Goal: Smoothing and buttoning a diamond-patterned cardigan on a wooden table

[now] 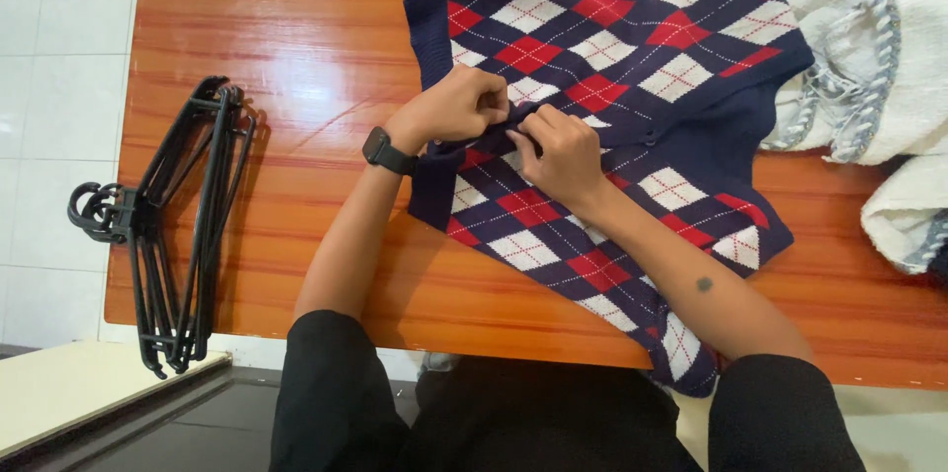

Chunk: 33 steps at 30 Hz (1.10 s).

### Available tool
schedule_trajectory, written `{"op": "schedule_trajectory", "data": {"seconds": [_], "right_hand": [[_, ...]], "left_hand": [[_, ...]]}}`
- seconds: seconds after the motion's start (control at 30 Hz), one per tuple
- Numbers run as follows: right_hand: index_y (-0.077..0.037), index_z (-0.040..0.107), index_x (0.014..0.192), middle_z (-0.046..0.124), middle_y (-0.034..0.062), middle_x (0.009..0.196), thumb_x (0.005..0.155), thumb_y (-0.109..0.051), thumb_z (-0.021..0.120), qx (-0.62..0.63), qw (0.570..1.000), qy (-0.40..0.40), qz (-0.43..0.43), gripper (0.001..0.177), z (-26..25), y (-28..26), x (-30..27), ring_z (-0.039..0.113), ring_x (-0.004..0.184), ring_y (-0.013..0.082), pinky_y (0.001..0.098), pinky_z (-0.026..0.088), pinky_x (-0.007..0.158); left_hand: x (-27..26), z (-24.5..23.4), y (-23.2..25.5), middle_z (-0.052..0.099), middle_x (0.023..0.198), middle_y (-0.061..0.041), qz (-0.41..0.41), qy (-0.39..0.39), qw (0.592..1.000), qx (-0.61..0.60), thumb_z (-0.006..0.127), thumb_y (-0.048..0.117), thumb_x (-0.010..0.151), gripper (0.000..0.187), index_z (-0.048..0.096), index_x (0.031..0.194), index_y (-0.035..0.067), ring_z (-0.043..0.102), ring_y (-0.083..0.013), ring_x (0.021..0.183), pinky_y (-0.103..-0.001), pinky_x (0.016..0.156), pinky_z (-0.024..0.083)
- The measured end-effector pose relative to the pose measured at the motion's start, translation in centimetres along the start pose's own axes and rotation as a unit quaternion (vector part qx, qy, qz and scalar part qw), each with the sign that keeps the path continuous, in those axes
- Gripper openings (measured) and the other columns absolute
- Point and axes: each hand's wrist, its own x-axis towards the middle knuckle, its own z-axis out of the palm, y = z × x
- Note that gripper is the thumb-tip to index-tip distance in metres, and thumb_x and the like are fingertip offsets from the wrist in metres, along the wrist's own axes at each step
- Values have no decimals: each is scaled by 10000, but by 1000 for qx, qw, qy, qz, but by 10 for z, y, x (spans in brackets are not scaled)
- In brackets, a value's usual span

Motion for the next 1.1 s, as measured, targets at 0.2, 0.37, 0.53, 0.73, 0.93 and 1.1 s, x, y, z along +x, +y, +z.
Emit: {"op": "schedule_trajectory", "data": {"seconds": [0.2, 0.37, 0.53, 0.73, 0.93, 1.1], "right_hand": [[-143, 623, 770, 493, -14, 706, 880, -124, 725, -39, 995, 32, -88, 151, 5, 11, 0, 572, 643, 219, 331, 445, 570], [-134, 616, 778, 476, -26, 707, 881, -101, 707, -18, 996, 36, -82, 141, 6, 14, 0, 557, 645, 236, 342, 427, 548], [-119, 649, 843, 514, -3, 729, 875, -137, 751, 24, 999, 27, -35, 108, 4, 16, -1, 608, 673, 247, 335, 460, 565], [-106, 645, 834, 528, 15, 717, 837, -105, 770, 38, 999, -12, -10, 125, 0, 13, 0, 623, 681, 284, 366, 459, 558], [-134, 655, 832, 535, -4, 729, 890, -166, 756, 24, 999, 20, -42, 121, 7, 18, -4, 613, 681, 237, 332, 461, 585], [-108, 655, 812, 545, 48, 719, 888, -99, 741, 16, 996, 13, -84, 116, -7, 11, 8, 606, 671, 267, 379, 452, 575]], "left_hand": [[8, 16, -6, 687, 677, -94, -22, 41, 996, 75, 709, 157, 818, 57, 674, 790, 122, 713, -379, 736, -464, 673, 546], [-1, 7, 21, 680, 745, -139, 18, 41, 996, 83, 668, 98, 819, 28, 649, 838, 92, 701, -417, 789, -476, 706, 551], [-3, 1, 28, 709, 774, -206, 39, 15, 999, 20, 626, 43, 862, 65, 676, 889, 12, 701, -461, 803, -486, 725, 547], [-8, -2, 39, 744, 763, -179, 31, 9, 999, 20, 695, 103, 869, 92, 740, 890, 25, 734, -375, 747, -425, 690, 566], [0, 8, 23, 675, 643, -141, 31, 43, 996, 68, 721, 165, 866, 150, 676, 754, 76, 674, -415, 663, -469, 625, 517], [8, 20, -1, 647, 663, -143, 40, 65, 997, 33, 688, 171, 905, 173, 636, 755, 102, 655, -403, 676, -439, 641, 516]]}}
